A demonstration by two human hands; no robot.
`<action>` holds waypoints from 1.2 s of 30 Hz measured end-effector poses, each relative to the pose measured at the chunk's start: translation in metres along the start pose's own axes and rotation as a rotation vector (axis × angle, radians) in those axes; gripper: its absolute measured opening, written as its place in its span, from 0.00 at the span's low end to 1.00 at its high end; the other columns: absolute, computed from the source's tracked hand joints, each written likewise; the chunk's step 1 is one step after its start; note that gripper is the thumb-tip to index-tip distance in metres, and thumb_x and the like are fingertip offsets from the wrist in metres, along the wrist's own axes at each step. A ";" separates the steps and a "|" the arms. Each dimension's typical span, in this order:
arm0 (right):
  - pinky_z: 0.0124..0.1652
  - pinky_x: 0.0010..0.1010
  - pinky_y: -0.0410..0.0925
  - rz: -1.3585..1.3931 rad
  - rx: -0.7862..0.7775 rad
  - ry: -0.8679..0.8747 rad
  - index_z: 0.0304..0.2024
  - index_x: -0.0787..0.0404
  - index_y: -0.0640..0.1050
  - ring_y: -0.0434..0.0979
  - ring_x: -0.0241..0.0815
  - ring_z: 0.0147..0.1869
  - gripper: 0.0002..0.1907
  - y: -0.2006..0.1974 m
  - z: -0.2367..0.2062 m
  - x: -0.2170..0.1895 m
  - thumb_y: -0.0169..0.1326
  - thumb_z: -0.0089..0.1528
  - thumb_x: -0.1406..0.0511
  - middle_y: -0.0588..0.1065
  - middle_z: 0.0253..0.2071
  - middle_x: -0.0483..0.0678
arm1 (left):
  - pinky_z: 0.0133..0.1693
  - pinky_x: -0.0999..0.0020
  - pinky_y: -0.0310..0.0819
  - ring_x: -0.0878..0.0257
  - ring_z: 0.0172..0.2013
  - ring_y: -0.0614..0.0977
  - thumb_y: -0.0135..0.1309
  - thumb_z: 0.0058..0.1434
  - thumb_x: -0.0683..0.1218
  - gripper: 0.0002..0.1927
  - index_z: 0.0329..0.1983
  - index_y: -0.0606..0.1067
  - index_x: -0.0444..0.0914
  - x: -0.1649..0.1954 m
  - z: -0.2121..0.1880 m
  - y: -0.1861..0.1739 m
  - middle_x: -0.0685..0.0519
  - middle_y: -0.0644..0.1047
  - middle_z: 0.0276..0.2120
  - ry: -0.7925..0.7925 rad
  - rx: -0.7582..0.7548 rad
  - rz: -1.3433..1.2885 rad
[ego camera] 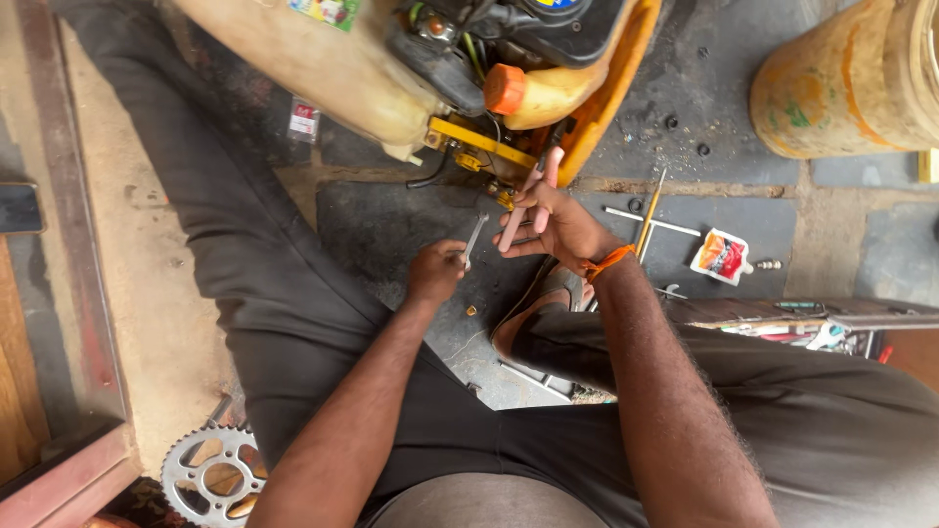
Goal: The person uses a screwdriver to adjust a small component on a yellow and white motorized machine. The hands remain in frame throughout, manipulating the tool with both hands to tighten or loosen a screw on the machine's side.
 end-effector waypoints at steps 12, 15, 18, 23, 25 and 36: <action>0.53 0.51 0.74 0.015 -0.019 -0.003 0.53 0.57 0.68 0.80 0.54 0.51 0.23 0.002 -0.001 0.000 0.46 0.63 0.50 0.74 0.54 0.55 | 0.38 0.63 0.82 0.58 0.37 0.86 0.53 0.68 0.50 0.15 0.48 0.81 0.35 0.140 0.097 0.018 0.46 0.84 0.41 -0.179 0.044 -0.617; 0.52 0.51 0.75 -0.005 0.004 0.000 0.53 0.59 0.69 0.80 0.54 0.50 0.25 0.003 -0.008 -0.003 0.45 0.63 0.49 0.74 0.54 0.55 | 0.37 0.63 0.82 0.59 0.36 0.85 0.53 0.66 0.50 0.15 0.48 0.81 0.36 0.136 0.108 0.038 0.47 0.84 0.40 -0.348 -0.034 -0.645; 0.52 0.53 0.75 0.008 -0.019 0.005 0.54 0.63 0.70 0.80 0.56 0.51 0.28 0.010 -0.013 -0.007 0.45 0.66 0.47 0.74 0.53 0.57 | 0.40 0.62 0.81 0.59 0.40 0.85 0.52 0.66 0.50 0.16 0.50 0.80 0.36 0.131 0.122 0.050 0.47 0.83 0.43 -0.302 -0.035 -0.735; 0.53 0.54 0.74 -0.073 0.080 0.075 0.57 0.58 0.66 0.80 0.56 0.53 0.28 0.019 -0.021 -0.013 0.40 0.63 0.48 0.73 0.56 0.57 | 0.46 0.62 0.80 0.58 0.46 0.83 0.51 0.67 0.51 0.18 0.54 0.77 0.36 0.118 0.134 0.073 0.48 0.82 0.48 -0.294 -0.098 -0.875; 0.55 0.57 0.73 -0.092 0.111 0.124 0.57 0.60 0.66 0.78 0.58 0.57 0.27 0.022 -0.024 -0.016 0.39 0.64 0.49 0.71 0.58 0.58 | 0.48 0.61 0.80 0.58 0.49 0.83 0.50 0.67 0.51 0.19 0.56 0.77 0.36 0.115 0.135 0.078 0.48 0.81 0.50 -0.292 -0.111 -0.899; 0.63 0.78 0.60 -0.121 0.104 0.303 0.70 0.79 0.57 0.58 0.75 0.75 0.36 0.041 -0.057 -0.015 0.38 0.73 0.52 0.45 0.62 0.86 | 0.47 0.58 0.76 0.57 0.46 0.79 0.55 0.69 0.52 0.21 0.55 0.78 0.32 0.109 0.134 0.090 0.45 0.79 0.47 -0.298 -0.195 -1.017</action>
Point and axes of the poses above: each hand's wrist, its own z-axis towards the middle knuckle, its own y-axis out of the palm, x = y × z, the point moved 7 cm from there along z, towards the middle knuckle
